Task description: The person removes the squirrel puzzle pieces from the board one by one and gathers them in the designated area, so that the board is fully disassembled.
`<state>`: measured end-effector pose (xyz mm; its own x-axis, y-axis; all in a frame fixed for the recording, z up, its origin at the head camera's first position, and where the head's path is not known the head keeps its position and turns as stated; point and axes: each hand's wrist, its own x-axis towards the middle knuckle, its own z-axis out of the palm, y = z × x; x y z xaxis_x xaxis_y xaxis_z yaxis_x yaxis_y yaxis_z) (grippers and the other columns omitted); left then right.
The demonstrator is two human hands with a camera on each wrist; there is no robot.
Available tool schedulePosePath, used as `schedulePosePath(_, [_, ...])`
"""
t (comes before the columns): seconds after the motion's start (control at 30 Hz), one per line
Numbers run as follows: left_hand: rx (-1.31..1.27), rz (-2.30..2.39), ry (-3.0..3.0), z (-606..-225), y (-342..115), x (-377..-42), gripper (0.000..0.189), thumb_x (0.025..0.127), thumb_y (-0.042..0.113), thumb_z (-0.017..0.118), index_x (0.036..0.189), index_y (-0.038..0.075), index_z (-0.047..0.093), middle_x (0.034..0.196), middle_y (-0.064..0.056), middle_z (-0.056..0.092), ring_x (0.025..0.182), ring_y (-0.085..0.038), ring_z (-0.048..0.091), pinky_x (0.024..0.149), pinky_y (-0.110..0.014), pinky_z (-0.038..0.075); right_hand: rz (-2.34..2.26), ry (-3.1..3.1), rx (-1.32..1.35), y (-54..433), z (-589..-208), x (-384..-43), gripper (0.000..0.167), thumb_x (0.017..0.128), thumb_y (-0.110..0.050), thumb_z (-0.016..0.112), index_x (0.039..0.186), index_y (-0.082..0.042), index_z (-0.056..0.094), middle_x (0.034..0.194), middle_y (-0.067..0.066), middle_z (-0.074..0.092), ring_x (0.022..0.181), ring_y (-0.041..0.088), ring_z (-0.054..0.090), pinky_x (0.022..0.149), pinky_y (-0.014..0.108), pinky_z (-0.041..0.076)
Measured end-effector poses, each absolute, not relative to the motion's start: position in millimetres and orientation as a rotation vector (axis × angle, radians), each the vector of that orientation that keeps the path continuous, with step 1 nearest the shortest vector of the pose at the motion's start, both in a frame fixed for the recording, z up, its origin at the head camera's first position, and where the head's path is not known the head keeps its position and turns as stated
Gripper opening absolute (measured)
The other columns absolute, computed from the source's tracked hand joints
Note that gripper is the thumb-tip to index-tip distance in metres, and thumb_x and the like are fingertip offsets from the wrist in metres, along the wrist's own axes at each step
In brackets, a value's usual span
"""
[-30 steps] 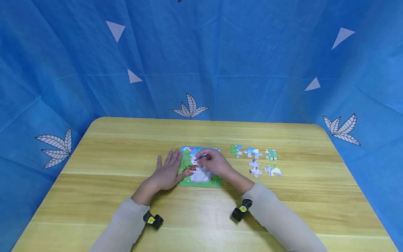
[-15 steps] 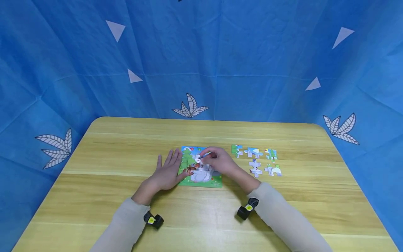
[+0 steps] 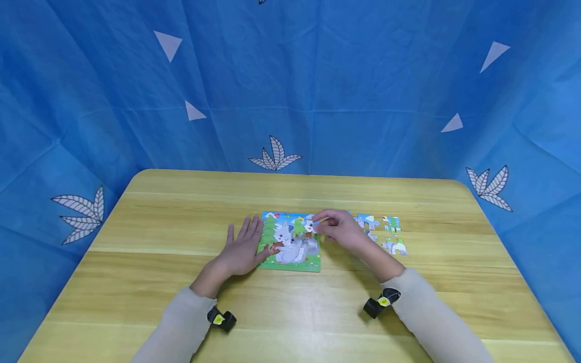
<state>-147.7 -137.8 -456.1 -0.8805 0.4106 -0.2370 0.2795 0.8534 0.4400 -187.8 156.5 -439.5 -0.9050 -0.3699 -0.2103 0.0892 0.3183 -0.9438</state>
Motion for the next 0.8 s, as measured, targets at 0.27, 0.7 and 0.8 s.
schedulePosePath(0.27, [0.532, 0.550, 2.703, -455.4, -137.4, -148.3, 0.084, 0.106, 0.046, 0.048, 0.161, -0.003, 0.007, 0.169, -0.019, -0.001, 0.155, -0.038, -0.008, 0.117, -0.067, -0.010, -1.529, 2.258, -0.189, 196.3, -432.9, -184.7, 0.027, 0.099, -0.016, 0.069, 0.123, -0.003, 0.068, 0.078, 0.008, 0.065, 0.057, 0.015, 0.042, 0.052, 0.027, 0.034])
schedulePosePath(0.7, [0.536, 0.573, 2.707, -456.1, -137.9, -147.5, 0.083, 0.106, 0.043, 0.050, 0.161, -0.005, 0.009, 0.169, -0.022, 0.000, 0.155, -0.040, -0.006, 0.117, -0.068, -0.010, -1.398, 2.323, -0.186, 235.9, -430.7, -177.8, 0.026, 0.099, -0.013, 0.067, 0.122, -0.001, 0.067, 0.097, 0.016, 0.074, 0.056, 0.014, 0.041, 0.053, 0.030, 0.037])
schedulePosePath(0.8, [0.524, 0.556, 2.706, -455.6, -137.6, -147.3, 0.083, 0.107, 0.043, 0.049, 0.161, -0.004, 0.008, 0.169, -0.020, -0.001, 0.155, -0.038, -0.007, 0.117, -0.066, -0.010, -1.377, 2.341, -0.200, 239.9, -433.2, -178.4, 0.026, 0.099, -0.014, 0.067, 0.122, -0.001, 0.068, 0.096, 0.014, 0.074, 0.057, 0.013, 0.041, 0.053, 0.029, 0.037])
